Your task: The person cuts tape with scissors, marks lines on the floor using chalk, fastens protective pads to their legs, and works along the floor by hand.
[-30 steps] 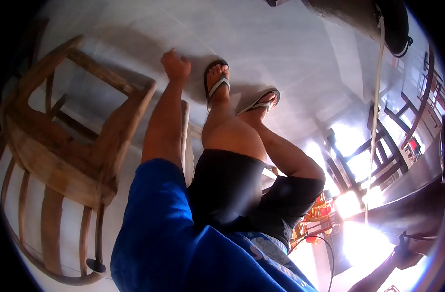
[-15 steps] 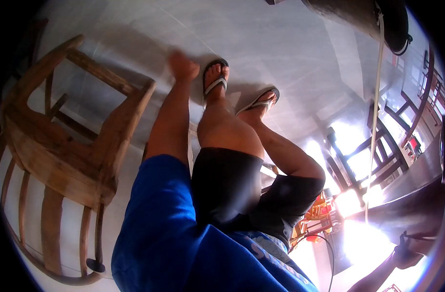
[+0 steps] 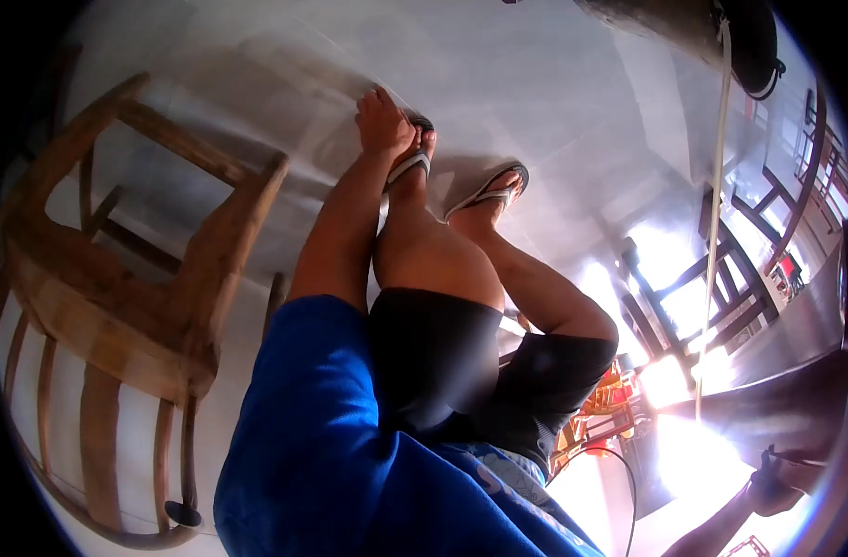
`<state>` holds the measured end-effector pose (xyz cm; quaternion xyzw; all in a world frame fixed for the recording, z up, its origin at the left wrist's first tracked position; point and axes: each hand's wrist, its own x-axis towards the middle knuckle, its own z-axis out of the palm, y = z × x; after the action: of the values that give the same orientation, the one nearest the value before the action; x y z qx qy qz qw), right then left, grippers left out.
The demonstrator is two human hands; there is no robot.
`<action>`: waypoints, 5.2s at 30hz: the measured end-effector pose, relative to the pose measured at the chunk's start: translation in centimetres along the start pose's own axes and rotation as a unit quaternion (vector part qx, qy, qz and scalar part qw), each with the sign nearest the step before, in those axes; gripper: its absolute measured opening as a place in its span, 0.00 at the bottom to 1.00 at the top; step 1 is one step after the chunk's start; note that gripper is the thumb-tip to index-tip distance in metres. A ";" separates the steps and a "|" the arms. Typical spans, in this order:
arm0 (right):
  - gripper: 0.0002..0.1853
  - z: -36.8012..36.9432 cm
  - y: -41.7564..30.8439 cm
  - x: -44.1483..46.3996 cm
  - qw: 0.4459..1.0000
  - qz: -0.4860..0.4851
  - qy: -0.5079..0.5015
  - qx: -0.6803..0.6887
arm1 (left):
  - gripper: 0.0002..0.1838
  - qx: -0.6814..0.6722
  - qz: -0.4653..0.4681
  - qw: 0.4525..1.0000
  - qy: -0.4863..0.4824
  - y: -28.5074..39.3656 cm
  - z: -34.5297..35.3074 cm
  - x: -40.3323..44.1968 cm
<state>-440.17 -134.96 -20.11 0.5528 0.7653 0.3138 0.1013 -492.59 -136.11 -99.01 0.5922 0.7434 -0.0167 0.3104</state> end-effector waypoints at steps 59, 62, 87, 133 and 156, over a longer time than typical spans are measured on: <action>0.32 3.5 -12.3 3.9 0.972 -0.142 0.143 -0.119 | 0.11 -0.342 0.405 0.826 0.191 36.0 -26.3 4.8; 0.46 2.6 -12.6 3.3 0.988 -0.115 0.081 -0.069 | 0.12 -0.219 0.361 0.885 0.197 42.5 -27.6 6.4; 0.59 1.4 -9.9 1.2 0.994 -0.094 -0.032 -0.043 | 0.31 -0.417 0.132 0.894 0.093 47.1 -20.3 14.8; 0.42 -0.3 8.5 -4.3 0.988 -0.140 -0.039 -0.052 | 0.40 0.006 0.065 0.997 -0.030 -0.8 2.0 -1.8; 0.40 -3.0 13.4 -10.8 0.994 0.056 -0.074 -0.055 | 0.40 0.079 0.072 0.991 -0.076 2.3 2.1 -2.8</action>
<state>-427.25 -143.34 -11.89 0.6103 0.7048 0.3192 0.1698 -489.34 -138.75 -98.58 0.6637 0.6698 -0.0980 0.3182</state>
